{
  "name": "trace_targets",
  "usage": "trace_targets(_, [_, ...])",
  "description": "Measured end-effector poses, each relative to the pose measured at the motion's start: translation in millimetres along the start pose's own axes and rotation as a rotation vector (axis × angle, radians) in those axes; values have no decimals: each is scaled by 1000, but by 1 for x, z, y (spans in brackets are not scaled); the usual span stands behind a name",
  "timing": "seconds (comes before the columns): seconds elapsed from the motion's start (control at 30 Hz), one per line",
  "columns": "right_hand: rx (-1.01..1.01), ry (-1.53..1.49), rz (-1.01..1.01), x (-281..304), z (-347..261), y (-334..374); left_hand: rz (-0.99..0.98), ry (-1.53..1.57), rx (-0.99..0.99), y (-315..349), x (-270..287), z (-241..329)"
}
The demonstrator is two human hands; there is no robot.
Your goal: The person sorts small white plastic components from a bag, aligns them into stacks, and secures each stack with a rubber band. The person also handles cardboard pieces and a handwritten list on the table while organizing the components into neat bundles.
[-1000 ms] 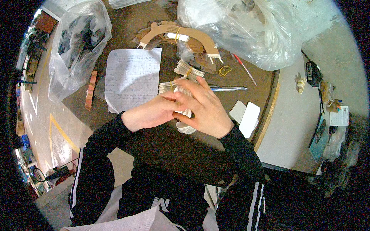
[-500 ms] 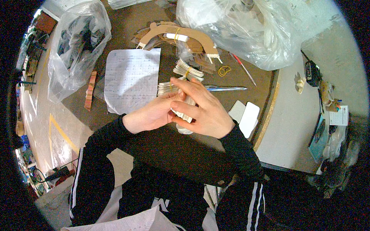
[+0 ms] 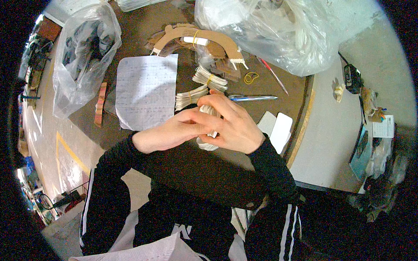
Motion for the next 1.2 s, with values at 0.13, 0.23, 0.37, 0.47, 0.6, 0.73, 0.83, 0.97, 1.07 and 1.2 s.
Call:
trace_targets(0.13, [166, -7, 83, 2, -7, -2, -107, -36, -2, -3, 6, -7])
trace_targets(0.23, [94, -49, 272, 11, -11, -8, 37, 47, -47, -9, 6, -1])
trace_targets(0.37, [-232, -523, 403, 17, 16, 2, 253, 235, -133, -11, 13, 3])
trace_targets(0.47, [-388, -835, 320, 15, 28, 3, 223, 242, -203, -12, 14, 10])
trace_targets(0.6, [-429, -955, 266, 12, 29, 2, 199, 314, -248, -13, 11, 6])
trace_targets(0.73, [-474, -989, 263, 10, 28, 2, 194, 349, -283, -11, 10, 6])
trace_targets(0.83, [-476, -947, 279, 12, 30, 3, 142, 369, -271, -12, 11, 3])
trace_targets(0.97, [-432, -940, 267, 12, 27, 3, 165, 372, -297, -11, 10, 4])
trace_targets(1.07, [-447, -941, 274, 13, 26, 3, 159, 342, -314, -11, 10, 5])
trace_targets(1.2, [-426, -966, 283, 13, 25, 3, 168, 310, -332, -11, 11, 6])
Point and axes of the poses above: each hand's wrist, its own y-axis away from the middle knuckle, its own x-axis out of the back of the hand, z = x × y, the point moved 6 cm from there along -y, towards the middle knuckle, and after that the axes turned 12 degrees about -x, right-handed, at the moved point
